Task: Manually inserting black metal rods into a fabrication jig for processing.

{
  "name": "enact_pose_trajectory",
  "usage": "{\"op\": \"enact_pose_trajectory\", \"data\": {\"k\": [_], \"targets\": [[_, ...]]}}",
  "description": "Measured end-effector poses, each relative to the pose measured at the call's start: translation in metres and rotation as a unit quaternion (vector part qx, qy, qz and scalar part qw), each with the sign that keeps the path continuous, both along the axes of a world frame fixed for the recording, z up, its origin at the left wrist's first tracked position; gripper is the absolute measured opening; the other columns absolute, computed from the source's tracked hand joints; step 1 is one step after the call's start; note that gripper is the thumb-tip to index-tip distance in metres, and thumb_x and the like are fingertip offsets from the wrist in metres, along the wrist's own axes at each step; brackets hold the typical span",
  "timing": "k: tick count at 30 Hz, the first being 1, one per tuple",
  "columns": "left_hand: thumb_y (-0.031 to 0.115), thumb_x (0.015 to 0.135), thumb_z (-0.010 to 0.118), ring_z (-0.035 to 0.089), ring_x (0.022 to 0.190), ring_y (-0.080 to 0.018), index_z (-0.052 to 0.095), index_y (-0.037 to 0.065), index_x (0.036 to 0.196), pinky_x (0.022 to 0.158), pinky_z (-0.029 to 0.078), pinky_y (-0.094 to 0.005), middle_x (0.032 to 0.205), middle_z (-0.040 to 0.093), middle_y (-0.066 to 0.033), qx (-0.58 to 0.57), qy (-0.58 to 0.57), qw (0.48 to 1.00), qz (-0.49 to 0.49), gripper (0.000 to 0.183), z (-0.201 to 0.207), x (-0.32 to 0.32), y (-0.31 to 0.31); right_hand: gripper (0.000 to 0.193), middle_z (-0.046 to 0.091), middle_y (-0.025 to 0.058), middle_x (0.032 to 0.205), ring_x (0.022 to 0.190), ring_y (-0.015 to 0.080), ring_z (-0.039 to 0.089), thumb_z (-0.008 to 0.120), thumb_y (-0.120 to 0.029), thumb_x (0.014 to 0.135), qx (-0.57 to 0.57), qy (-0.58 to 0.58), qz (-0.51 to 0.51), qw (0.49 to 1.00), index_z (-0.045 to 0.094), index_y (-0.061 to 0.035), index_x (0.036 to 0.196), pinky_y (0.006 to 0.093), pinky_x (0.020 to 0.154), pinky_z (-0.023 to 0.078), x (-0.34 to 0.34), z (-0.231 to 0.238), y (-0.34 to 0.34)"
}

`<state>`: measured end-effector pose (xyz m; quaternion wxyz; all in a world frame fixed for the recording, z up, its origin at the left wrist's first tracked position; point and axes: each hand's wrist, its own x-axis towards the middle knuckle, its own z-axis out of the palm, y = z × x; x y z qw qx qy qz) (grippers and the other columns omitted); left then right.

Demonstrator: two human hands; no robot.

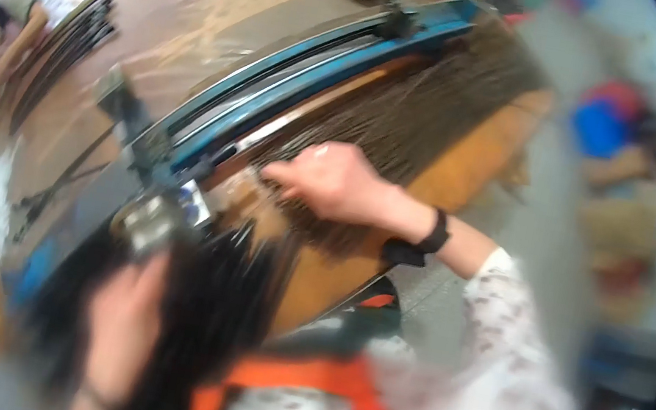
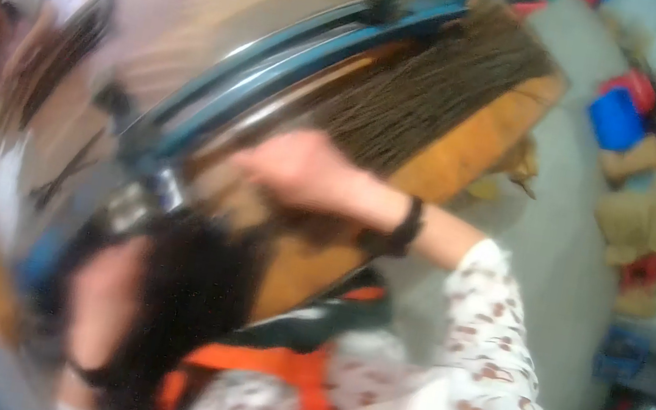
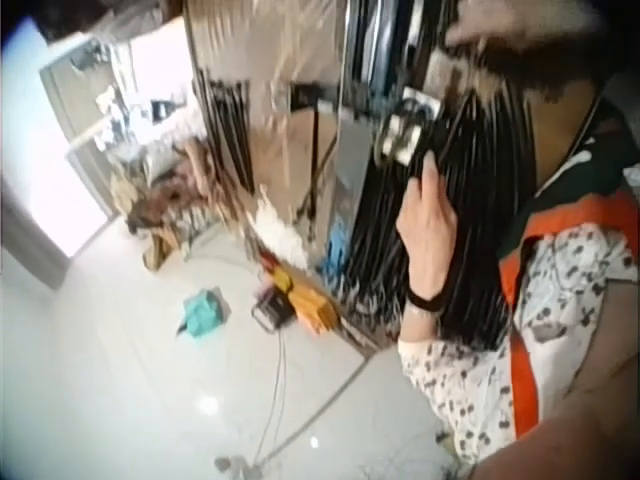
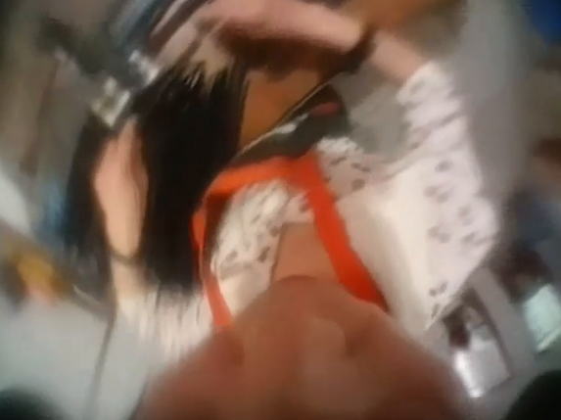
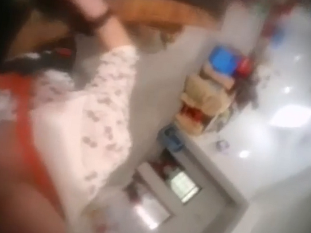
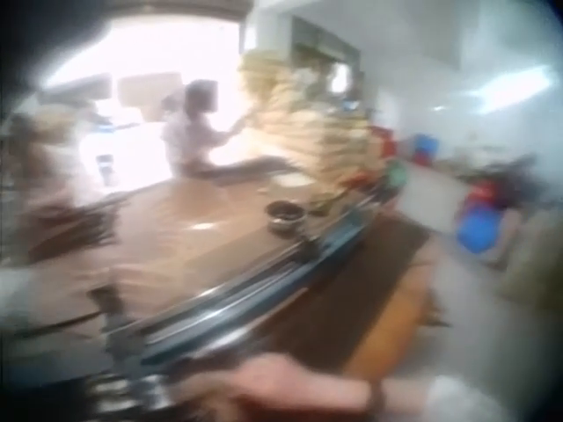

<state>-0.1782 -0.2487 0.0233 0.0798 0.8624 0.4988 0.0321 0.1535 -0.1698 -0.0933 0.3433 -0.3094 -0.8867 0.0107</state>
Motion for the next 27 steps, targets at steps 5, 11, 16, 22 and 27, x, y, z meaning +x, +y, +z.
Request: {"op": "enact_pose_trajectory", "data": {"k": [5,11,16,22,27], "targets": [[0.000,0.084,0.058,0.058,0.067,-0.0329,0.067,0.011,0.116,0.057,0.048,-0.0449,0.076,0.058,-0.0135,0.065,-0.016,0.996,-0.054,0.035,-0.012,-0.004,0.006,0.045,0.059,0.0007,0.071,0.059,0.0208,0.059,0.077,-0.030,0.075,0.053,0.042,0.098,0.993,0.064,-0.0107,0.114,0.0339,0.052,0.050,-0.045,0.032,-0.011],[0.000,0.082,0.059,0.057,0.066,-0.0321,0.066,0.008,0.116,0.053,0.044,-0.0425,0.077,0.055,-0.0129,0.101,0.038,0.992,-0.068,0.035,-0.007,-0.006,0.007,0.063,0.057,0.0078,0.069,0.061,0.0219,0.060,0.079,-0.038,0.076,0.038,0.080,-0.037,0.995,0.060,-0.0037,0.124,0.0332,0.051,0.051,-0.039,0.015,-0.008],[0.000,0.080,0.060,0.056,0.065,-0.0324,0.067,0.007,0.113,0.054,0.044,-0.0432,0.077,0.056,-0.0137,0.141,0.035,0.989,-0.024,0.034,0.006,-0.026,0.007,0.067,0.056,0.0055,0.066,0.056,0.0203,0.060,0.076,-0.044,0.078,0.032,0.117,-0.105,0.987,0.059,-0.0060,0.130,0.0335,0.049,0.050,-0.011,0.023,0.014],[0.005,0.083,0.065,0.053,0.060,-0.0286,0.069,0.014,0.112,0.051,0.043,-0.0416,0.068,0.051,-0.0091,0.189,0.054,0.979,-0.054,0.031,0.013,-0.006,0.007,0.066,0.057,0.0051,0.067,0.059,0.0201,0.060,0.079,-0.036,0.073,0.040,0.142,0.045,0.988,0.061,-0.0038,0.127,0.0330,0.052,0.052,-0.058,0.037,-0.003],[0.000,0.081,0.063,0.050,0.058,-0.0266,0.070,0.016,0.115,0.050,0.039,-0.0400,0.067,0.045,-0.0088,0.188,0.018,0.981,-0.052,0.038,0.012,-0.003,0.013,0.055,0.055,0.0024,0.063,0.054,0.0169,0.057,0.081,-0.026,0.074,0.083,0.133,0.021,0.987,0.064,-0.0070,0.123,0.0298,0.046,0.047,-0.066,0.023,-0.005]]}}
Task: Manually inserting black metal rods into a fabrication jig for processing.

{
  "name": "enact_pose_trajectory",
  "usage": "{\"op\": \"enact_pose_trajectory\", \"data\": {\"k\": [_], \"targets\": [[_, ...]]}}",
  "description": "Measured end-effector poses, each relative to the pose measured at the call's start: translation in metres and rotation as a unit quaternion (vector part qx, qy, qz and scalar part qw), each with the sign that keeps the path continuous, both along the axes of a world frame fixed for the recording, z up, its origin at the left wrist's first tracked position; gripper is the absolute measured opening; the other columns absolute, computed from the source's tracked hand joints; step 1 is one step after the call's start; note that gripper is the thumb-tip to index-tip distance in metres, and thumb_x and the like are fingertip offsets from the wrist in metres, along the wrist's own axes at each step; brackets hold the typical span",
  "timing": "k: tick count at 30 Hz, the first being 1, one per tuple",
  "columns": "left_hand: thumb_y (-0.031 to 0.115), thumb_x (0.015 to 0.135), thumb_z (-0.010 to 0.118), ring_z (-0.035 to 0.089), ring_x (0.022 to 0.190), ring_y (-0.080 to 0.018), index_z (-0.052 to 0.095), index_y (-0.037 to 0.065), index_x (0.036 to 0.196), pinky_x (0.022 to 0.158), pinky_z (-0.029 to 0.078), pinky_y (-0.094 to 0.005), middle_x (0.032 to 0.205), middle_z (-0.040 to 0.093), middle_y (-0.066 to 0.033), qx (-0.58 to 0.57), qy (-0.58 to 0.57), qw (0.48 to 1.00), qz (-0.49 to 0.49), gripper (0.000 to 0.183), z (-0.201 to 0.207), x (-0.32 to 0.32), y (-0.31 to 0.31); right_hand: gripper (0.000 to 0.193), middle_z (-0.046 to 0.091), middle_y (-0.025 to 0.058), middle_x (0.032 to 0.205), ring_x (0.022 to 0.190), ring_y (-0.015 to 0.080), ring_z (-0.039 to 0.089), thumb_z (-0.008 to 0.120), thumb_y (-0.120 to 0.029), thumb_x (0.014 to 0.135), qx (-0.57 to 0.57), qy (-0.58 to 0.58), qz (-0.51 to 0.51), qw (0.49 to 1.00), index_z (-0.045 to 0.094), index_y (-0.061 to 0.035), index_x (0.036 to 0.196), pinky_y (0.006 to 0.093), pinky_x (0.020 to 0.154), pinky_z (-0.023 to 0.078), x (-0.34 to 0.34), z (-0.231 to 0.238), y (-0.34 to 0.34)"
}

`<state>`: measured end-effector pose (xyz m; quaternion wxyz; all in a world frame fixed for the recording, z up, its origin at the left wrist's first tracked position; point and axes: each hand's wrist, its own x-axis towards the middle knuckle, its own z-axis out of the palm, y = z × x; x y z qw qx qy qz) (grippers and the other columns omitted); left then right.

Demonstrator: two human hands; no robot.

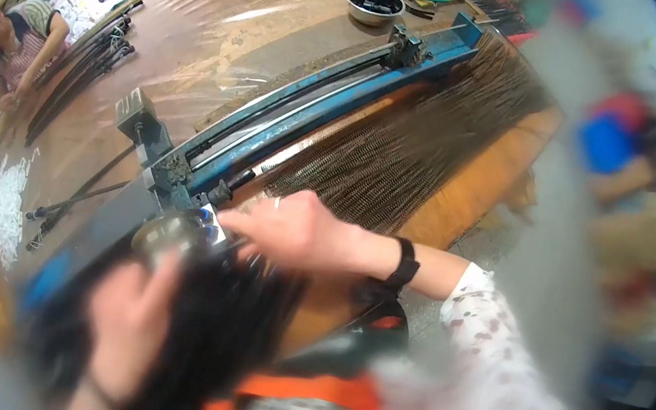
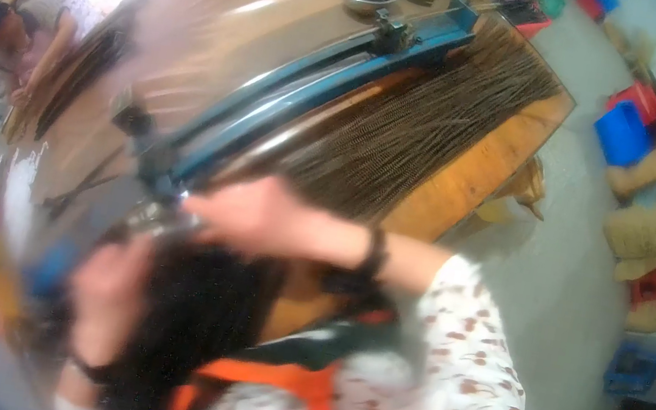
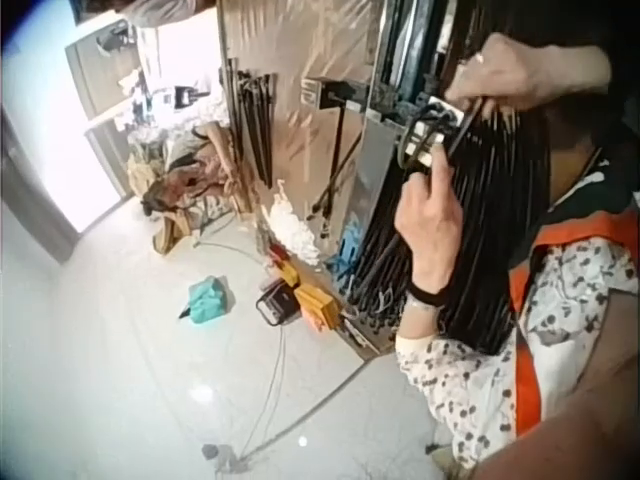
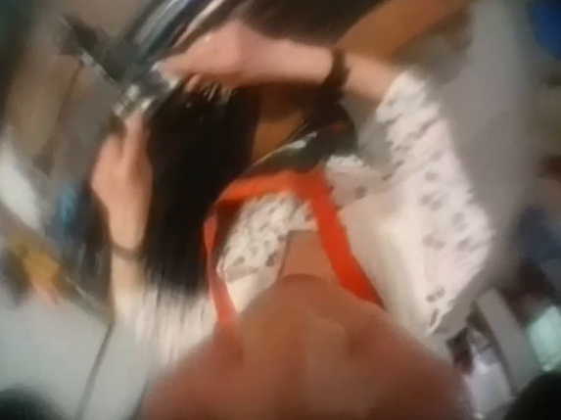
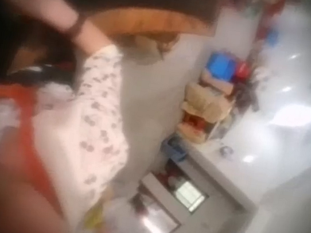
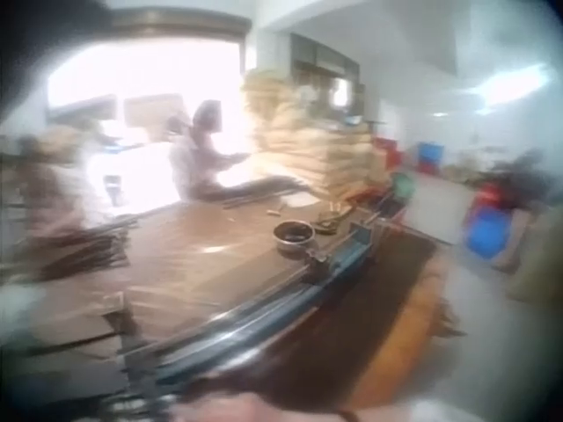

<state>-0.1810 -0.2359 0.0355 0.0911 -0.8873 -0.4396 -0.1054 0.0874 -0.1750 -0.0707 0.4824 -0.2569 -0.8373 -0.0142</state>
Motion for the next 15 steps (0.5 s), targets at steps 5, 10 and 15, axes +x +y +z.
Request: {"op": "enact_pose_trajectory", "data": {"k": [5,10,15], "targets": [[-0.002,0.081,0.062,0.050,0.060,-0.0264,0.069,0.015,0.117,0.050,0.039,-0.0398,0.069,0.046,-0.0092,0.032,-0.001,0.998,0.054,0.041,0.007,-0.021,0.000,0.049,0.051,0.0013,0.061,0.051,0.0171,0.054,0.080,-0.027,0.076,0.004,-0.017,-0.040,0.999,0.067,-0.0068,0.120,0.0301,0.043,0.044,0.030,0.011,0.018],[0.003,0.084,0.063,0.056,0.066,-0.0277,0.065,0.014,0.123,0.056,0.046,-0.0411,0.077,0.053,-0.0104,-0.031,-0.001,0.999,0.012,0.041,0.016,-0.007,0.007,0.043,0.058,0.0047,0.070,0.058,0.0193,0.058,0.075,-0.019,0.081,0.042,0.004,-0.020,0.999,0.066,-0.0044,0.120,0.0326,0.048,0.047,-0.003,0.013,0.022],[-0.001,0.091,0.059,0.060,0.082,-0.0372,0.060,0.001,0.114,0.069,0.049,-0.0413,0.092,0.059,-0.0188,0.154,-0.116,0.975,0.112,0.023,0.045,-0.075,0.027,0.029,0.067,0.0109,0.087,0.074,0.0236,0.063,0.051,0.002,0.093,-0.098,-0.011,-0.171,0.980,0.066,-0.0067,0.116,0.0338,0.066,0.053,0.063,-0.018,0.053]]}}
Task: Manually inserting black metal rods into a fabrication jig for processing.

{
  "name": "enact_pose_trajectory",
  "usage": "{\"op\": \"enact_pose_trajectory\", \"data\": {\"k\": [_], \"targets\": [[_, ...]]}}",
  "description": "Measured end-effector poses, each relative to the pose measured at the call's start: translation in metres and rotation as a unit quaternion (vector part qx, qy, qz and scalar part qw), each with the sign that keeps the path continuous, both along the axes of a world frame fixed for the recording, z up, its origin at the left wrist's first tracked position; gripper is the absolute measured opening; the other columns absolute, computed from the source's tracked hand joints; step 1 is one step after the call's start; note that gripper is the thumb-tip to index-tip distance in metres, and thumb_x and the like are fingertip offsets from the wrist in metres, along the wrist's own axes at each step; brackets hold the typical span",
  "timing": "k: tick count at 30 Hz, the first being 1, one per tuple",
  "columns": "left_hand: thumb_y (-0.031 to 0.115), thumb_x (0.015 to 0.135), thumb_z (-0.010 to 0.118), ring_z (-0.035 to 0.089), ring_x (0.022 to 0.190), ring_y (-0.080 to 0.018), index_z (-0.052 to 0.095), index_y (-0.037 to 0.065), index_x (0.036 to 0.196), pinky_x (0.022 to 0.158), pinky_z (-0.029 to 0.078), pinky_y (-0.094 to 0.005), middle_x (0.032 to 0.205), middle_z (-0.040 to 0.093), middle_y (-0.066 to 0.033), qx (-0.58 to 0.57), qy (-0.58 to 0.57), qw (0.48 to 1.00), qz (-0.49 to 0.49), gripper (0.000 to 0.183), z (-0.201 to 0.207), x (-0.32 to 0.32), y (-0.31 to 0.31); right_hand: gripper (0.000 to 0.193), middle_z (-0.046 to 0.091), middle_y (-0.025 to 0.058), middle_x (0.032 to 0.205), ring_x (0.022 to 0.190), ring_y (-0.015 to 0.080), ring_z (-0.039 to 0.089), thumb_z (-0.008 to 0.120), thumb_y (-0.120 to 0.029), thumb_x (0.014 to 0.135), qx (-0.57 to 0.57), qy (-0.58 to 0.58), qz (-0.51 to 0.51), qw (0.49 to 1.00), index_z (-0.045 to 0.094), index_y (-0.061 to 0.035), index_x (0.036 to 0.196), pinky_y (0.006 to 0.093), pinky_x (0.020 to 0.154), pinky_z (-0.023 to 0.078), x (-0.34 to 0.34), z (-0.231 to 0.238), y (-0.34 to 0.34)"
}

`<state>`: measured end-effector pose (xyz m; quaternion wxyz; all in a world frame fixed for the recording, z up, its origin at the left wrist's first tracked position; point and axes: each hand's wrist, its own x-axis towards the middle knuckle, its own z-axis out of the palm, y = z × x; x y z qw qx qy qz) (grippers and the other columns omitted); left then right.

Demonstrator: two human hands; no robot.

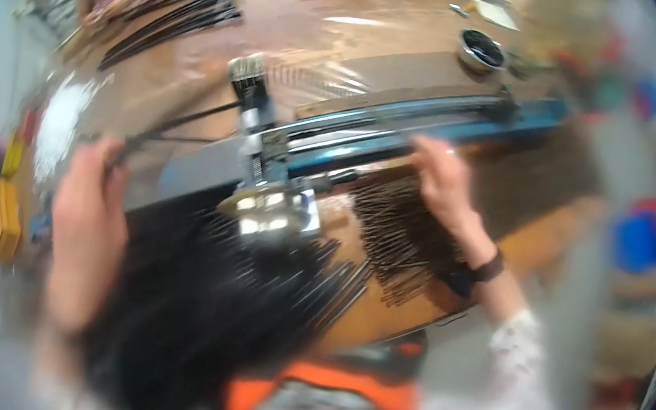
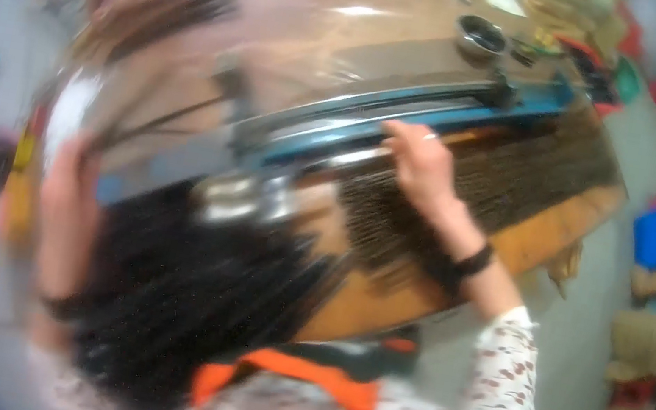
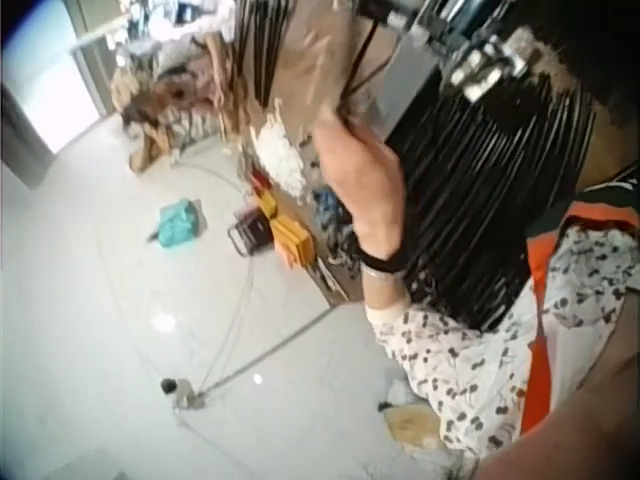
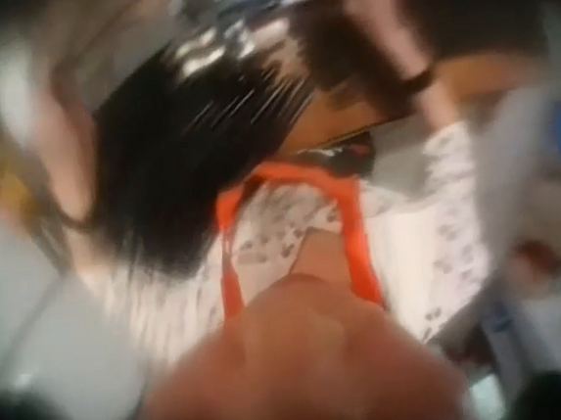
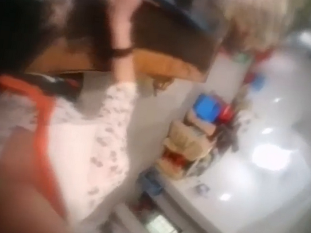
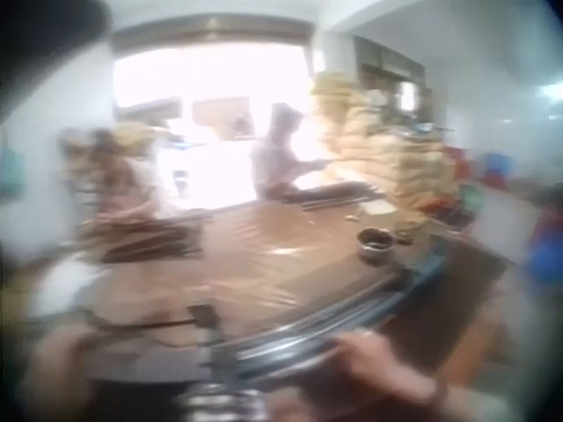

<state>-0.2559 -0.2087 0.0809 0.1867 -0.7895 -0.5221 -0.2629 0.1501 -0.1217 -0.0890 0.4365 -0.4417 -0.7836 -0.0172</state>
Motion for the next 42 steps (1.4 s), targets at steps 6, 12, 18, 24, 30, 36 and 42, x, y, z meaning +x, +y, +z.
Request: {"op": "enact_pose_trajectory", "data": {"k": [6,12,18,24,30,36,42], "targets": [[0.000,0.094,0.059,0.061,0.076,-0.0301,0.062,0.000,0.117,0.069,0.048,-0.0349,0.088,0.061,-0.0164,0.042,-0.025,0.999,0.018,0.023,0.042,-0.016,0.002,0.017,0.070,0.0078,0.088,0.078,0.0153,0.067,0.054,-0.008,0.098,-0.283,0.102,0.155,0.941,0.066,-0.0028,0.110,0.0298,0.072,0.055,-0.086,0.049,0.040],[0.000,0.093,0.061,0.057,0.068,-0.0273,0.063,0.003,0.120,0.064,0.046,-0.0343,0.081,0.059,-0.0161,0.027,-0.058,0.997,0.034,0.027,0.021,-0.066,-0.033,0.011,0.074,0.0067,0.085,0.083,0.0124,0.071,0.064,-0.007,0.095,-0.217,0.092,0.335,0.912,0.069,0.0009,0.099,0.0263,0.073,0.056,-0.190,0.070,0.070],[0.002,0.093,0.061,0.050,0.062,-0.0244,0.063,0.003,0.120,0.059,0.042,-0.0341,0.075,0.054,-0.0150,-0.050,-0.096,0.985,0.134,0.026,-0.012,-0.099,-0.056,0.017,0.073,0.0070,0.079,0.069,0.0134,0.067,0.073,-0.020,0.090,-0.158,0.127,0.353,0.914,0.071,-0.0073,0.100,0.0273,0.063,0.052,-0.204,0.058,0.085],[0.004,0.095,0.060,0.049,0.062,-0.0227,0.063,0.002,0.119,0.059,0.042,-0.0323,0.078,0.057,-0.0150,-0.061,-0.130,0.983,0.113,0.024,-0.016,-0.082,-0.038,0.019,0.070,0.0124,0.081,0.080,0.0246,0.071,0.064,-0.021,0.095,-0.185,0.010,0.375,0.909,0.066,-0.0040,0.103,0.0358,0.071,0.053,-0.222,0.059,0.092],[0.006,0.095,0.062,0.052,0.063,-0.0238,0.065,0.002,0.116,0.061,0.044,-0.0335,0.078,0.059,-0.0154,-0.063,-0.108,0.985,0.120,0.022,-0.021,-0.094,-0.026,0.009,0.068,0.0095,0.081,0.077,0.0303,0.065,0.063,-0.019,0.091,-0.093,-0.207,0.236,0.945,0.064,-0.0101,0.091,0.0435,0.076,0.048,-0.206,0.059,0.092],[0.013,0.092,0.064,0.062,0.074,-0.0359,0.067,0.006,0.114,0.066,0.048,-0.0420,0.082,0.062,-0.0184,-0.141,-0.038,0.979,0.142,0.023,-0.043,-0.120,-0.016,0.006,0.065,0.0058,0.078,0.086,0.0265,0.063,0.067,-0.006,0.086,0.062,-0.205,0.086,0.973,0.065,-0.0111,0.087,0.0418,0.095,0.037,-0.022,0.019,0.110],[0.021,0.093,0.061,0.065,0.084,-0.0354,0.068,0.014,0.111,0.070,0.053,-0.0458,0.088,0.066,-0.0134,-0.203,-0.025,0.977,-0.053,0.020,-0.093,-0.016,0.075,0.008,0.063,0.0132,0.082,0.087,0.0317,0.059,0.066,-0.003,0.082,0.011,-0.282,-0.026,0.959,0.064,-0.0050,0.090,0.0424,0.086,0.042,0.068,0.031,0.104]]}}
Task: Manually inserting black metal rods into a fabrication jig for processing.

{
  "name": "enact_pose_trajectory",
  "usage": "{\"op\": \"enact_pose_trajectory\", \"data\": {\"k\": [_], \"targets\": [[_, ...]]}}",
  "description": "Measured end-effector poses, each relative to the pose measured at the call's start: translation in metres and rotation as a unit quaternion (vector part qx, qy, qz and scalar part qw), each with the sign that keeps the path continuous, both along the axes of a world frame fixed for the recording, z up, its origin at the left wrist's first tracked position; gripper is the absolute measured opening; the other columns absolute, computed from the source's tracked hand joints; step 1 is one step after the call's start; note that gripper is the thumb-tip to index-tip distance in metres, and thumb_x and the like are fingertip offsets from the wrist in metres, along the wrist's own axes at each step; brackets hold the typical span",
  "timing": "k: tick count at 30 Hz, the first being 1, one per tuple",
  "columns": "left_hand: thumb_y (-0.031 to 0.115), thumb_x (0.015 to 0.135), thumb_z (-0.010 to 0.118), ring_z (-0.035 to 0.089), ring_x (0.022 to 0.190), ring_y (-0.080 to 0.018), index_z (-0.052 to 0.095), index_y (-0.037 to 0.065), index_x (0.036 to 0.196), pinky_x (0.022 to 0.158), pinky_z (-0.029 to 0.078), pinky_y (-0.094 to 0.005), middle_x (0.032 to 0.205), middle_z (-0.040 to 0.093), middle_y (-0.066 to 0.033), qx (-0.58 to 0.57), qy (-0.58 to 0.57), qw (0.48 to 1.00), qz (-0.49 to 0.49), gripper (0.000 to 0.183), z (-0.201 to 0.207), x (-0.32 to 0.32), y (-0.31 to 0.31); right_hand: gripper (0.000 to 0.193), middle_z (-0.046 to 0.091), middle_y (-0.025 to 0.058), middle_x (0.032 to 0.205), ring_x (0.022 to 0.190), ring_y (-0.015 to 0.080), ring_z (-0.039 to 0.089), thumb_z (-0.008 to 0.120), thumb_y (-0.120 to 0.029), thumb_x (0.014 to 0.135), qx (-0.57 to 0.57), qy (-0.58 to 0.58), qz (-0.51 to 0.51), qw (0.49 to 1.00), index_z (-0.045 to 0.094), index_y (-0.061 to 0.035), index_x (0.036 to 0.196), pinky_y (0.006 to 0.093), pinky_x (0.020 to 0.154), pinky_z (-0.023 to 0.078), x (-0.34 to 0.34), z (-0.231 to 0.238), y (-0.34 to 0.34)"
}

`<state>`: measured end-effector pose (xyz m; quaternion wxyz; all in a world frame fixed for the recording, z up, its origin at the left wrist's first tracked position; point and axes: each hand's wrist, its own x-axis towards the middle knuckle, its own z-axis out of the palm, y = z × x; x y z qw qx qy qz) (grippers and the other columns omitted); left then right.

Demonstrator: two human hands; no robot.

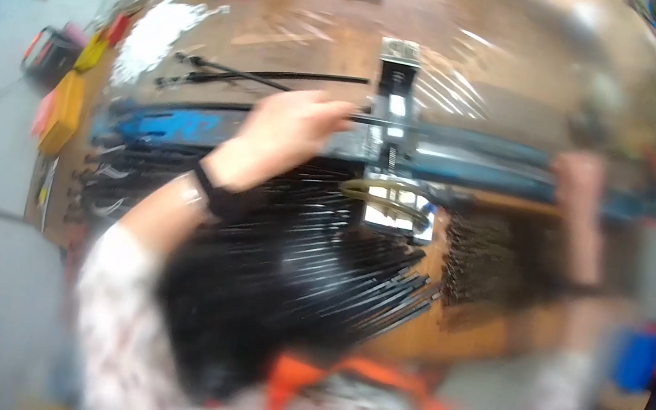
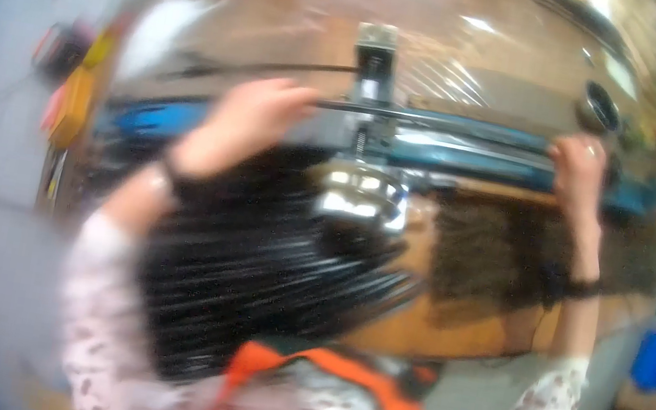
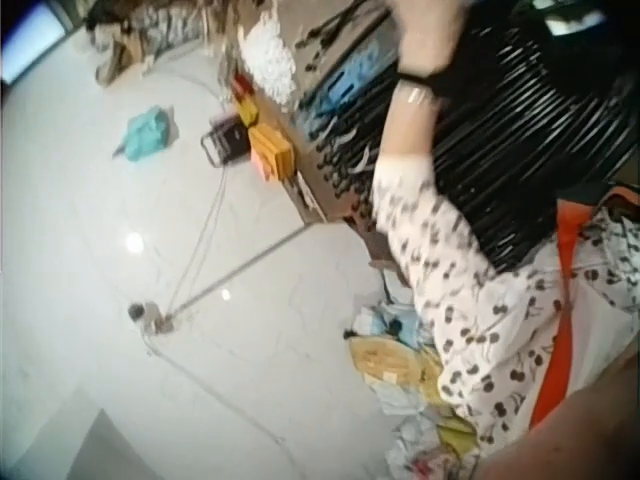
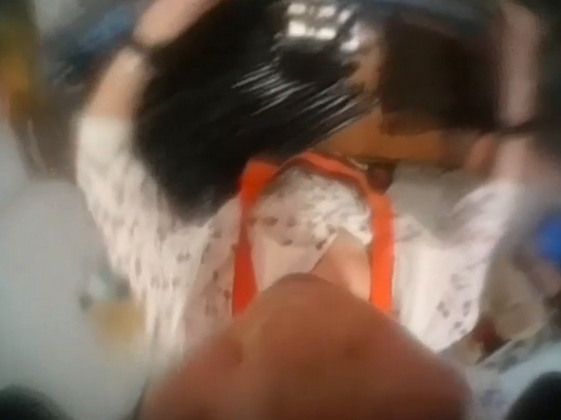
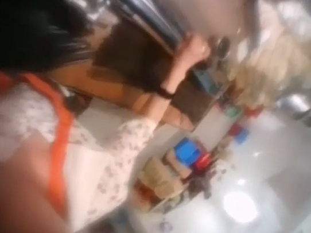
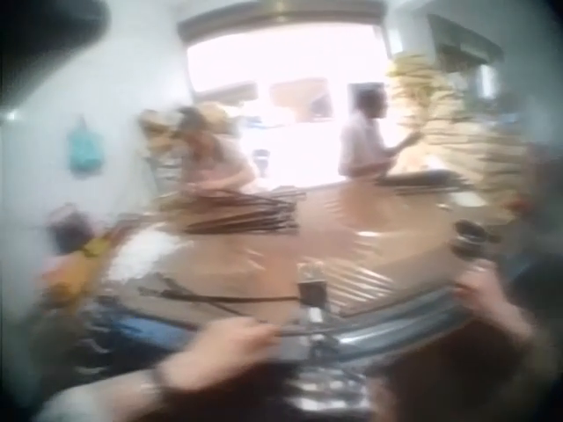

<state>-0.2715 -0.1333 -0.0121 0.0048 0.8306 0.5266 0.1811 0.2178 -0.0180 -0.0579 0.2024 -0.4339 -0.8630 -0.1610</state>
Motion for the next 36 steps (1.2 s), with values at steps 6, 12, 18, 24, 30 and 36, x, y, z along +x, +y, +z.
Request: {"op": "enact_pose_trajectory", "data": {"k": [6,12,18,24,30,36], "targets": [[0.029,0.097,0.056,0.063,0.084,-0.0390,0.057,0.005,0.091,0.071,0.051,-0.0491,0.086,0.064,-0.0183,-0.063,-0.051,0.996,0.029,0.025,-0.015,0.017,0.019,0.007,0.061,0.0163,0.091,0.093,0.0355,0.057,0.060,-0.004,0.089,-0.043,0.105,-0.012,0.993,0.061,-0.0005,0.095,0.0419,0.088,0.043,0.015,-0.026,-0.006],[0.026,0.094,0.060,0.062,0.084,-0.0398,0.068,0.003,0.086,0.075,0.049,-0.0495,0.084,0.064,-0.0189,-0.072,-0.098,0.992,0.024,0.026,-0.021,0.020,0.026,0.010,0.061,0.0167,0.095,0.093,0.0348,0.057,0.060,-0.004,0.090,-0.034,0.119,-0.006,0.992,0.060,-0.0001,0.099,0.0411,0.087,0.044,0.023,-0.048,0.009],[0.027,0.090,0.065,0.060,0.081,-0.0384,0.070,0.004,0.084,0.071,0.048,-0.0471,0.082,0.063,-0.0166,-0.029,-0.165,0.986,0.026,0.024,-0.034,0.013,0.021,0.013,0.062,0.0177,0.099,0.098,0.0357,0.057,0.062,-0.005,0.091,-0.050,0.132,-0.020,0.990,0.061,-0.0003,0.102,0.0430,0.090,0.044,0.029,-0.050,0.011],[0.034,0.097,0.053,0.065,0.089,-0.0415,0.070,0.008,0.096,0.077,0.052,-0.0504,0.089,0.069,-0.0189,-0.121,-0.113,0.986,-0.013,0.031,-0.040,0.009,0.039,0.044,0.060,0.0152,0.135,0.131,0.0348,0.049,0.062,0.001,0.086,-0.128,0.096,-0.064,0.985,0.060,-0.0050,0.130,0.0492,0.110,0.033,-0.007,-0.011,-0.045],[0.029,0.097,0.054,0.065,0.084,-0.0428,0.062,0.008,0.094,0.070,0.051,-0.0541,0.084,0.068,-0.0212,-0.085,0.010,0.991,0.100,0.023,-0.033,0.024,0.031,0.028,0.069,0.0063,0.090,0.092,0.0264,0.062,0.075,-0.010,0.079,-0.037,0.126,0.132,0.983,0.067,-0.0064,0.106,0.0399,0.082,0.042,-0.090,-0.009,-0.104],[0.027,0.098,0.052,0.065,0.084,-0.0434,0.060,0.007,0.098,0.071,0.050,-0.0537,0.085,0.068,-0.0215,-0.072,0.000,0.995,0.071,0.022,-0.027,0.036,0.032,0.031,0.065,0.0060,0.082,0.083,0.0256,0.059,0.072,-0.012,0.083,-0.086,0.150,0.117,0.978,0.065,-0.0052,0.112,0.0375,0.075,0.040,-0.097,-0.022,-0.113]]}}
